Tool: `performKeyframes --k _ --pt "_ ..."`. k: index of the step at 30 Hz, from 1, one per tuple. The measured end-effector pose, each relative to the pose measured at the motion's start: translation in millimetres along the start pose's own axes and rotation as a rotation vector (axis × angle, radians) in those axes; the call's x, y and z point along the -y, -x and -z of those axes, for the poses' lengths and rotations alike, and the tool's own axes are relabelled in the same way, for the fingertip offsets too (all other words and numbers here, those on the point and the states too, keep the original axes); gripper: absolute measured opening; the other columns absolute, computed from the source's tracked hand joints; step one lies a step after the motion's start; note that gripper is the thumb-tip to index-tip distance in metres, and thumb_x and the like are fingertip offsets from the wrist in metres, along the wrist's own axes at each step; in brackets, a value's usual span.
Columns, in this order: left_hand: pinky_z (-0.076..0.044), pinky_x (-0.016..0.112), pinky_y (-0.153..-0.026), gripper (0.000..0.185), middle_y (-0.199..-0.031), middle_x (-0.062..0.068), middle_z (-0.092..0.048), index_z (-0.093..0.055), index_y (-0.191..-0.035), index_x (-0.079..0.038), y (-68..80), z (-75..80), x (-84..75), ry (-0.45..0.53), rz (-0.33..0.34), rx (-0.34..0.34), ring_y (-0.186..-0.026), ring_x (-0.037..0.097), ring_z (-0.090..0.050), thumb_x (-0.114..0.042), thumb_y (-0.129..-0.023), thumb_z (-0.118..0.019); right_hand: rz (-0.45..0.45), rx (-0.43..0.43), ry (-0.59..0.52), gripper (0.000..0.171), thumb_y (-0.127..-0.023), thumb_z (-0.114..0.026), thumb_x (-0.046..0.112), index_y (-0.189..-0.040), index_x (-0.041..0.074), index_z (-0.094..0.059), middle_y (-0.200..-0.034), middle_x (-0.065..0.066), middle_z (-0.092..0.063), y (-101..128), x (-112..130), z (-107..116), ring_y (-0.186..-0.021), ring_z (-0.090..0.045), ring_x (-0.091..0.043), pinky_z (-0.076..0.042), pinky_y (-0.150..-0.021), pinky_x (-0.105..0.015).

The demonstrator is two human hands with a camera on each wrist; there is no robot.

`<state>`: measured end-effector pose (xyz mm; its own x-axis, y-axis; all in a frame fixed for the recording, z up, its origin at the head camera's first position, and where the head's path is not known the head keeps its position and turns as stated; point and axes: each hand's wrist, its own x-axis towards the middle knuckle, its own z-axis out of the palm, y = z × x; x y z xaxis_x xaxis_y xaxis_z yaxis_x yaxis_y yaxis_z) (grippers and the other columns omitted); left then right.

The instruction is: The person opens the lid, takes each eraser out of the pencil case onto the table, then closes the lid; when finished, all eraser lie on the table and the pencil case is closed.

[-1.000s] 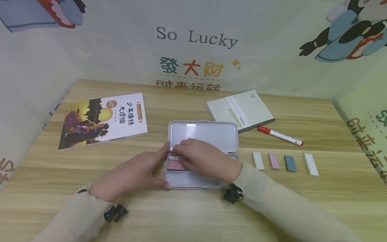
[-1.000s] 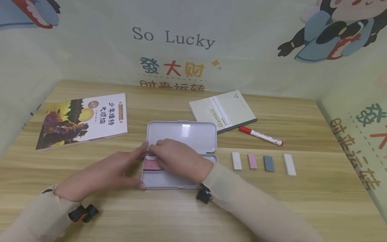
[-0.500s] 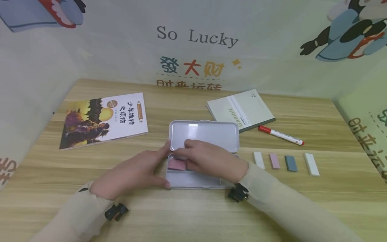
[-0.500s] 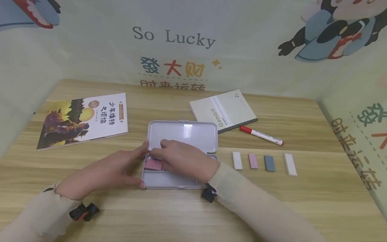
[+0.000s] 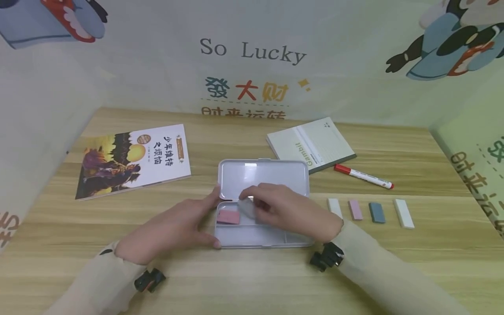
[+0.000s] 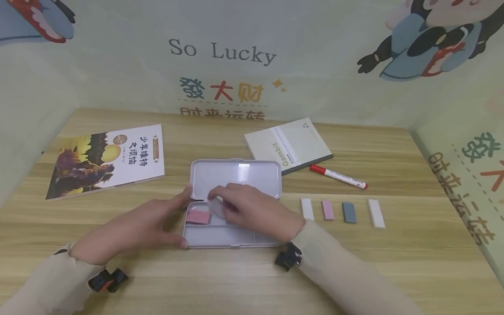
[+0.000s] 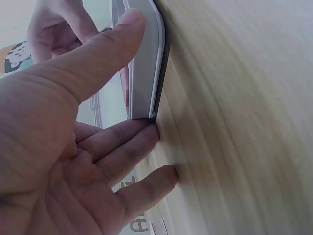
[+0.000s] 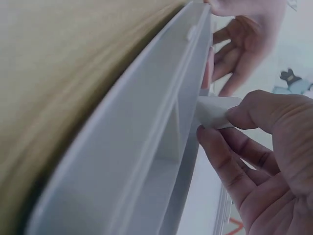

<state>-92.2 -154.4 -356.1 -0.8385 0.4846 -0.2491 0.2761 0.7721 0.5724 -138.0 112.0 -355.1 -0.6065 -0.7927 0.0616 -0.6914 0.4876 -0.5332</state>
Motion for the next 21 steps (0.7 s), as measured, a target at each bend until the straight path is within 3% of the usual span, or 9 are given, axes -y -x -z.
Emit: performKeyframes --k 7,15,21 --pt "-0.042 0.058 -0.123 0.121 -0.16 0.023 -0.048 -0.015 -0.166 0.0 0.6 0.9 -2.8 0.002 0.008 0.0 -0.144 0.043 -0.053 -0.039 -0.079 -0.09 -0.137 -0.055 -0.157 0.034 -0.098 -0.066 0.006 -0.132 0.014 -0.064 -0.095 0.004 -0.068 29.7 -7.6 9.3 -0.089 -0.063 -0.007 -0.062 -0.085 -0.024" --pt "-0.039 0.059 -0.125 0.122 -0.163 0.02 -0.044 -0.013 -0.167 -0.002 0.5 -0.2 -1.1 0.001 0.013 0.006 -0.147 0.044 -0.049 -0.042 -0.08 -0.089 -0.168 -0.208 -0.167 0.033 -0.092 -0.069 -0.003 -0.123 0.009 -0.068 -0.089 0.0 -0.072 66.2 -18.9 10.5 -0.084 -0.068 -0.007 -0.065 -0.079 -0.025" --pt "-0.038 0.059 -0.125 0.121 -0.164 0.019 -0.043 -0.013 -0.167 -0.004 0.9 0.5 -1.8 0.006 0.019 0.014 -0.148 0.043 -0.048 -0.043 -0.081 -0.088 -0.196 -0.274 -0.173 0.034 -0.091 -0.073 -0.004 -0.122 0.01 -0.069 -0.091 0.002 -0.075 96.3 -25.2 16.9 -0.086 -0.068 -0.004 -0.065 -0.077 -0.024"
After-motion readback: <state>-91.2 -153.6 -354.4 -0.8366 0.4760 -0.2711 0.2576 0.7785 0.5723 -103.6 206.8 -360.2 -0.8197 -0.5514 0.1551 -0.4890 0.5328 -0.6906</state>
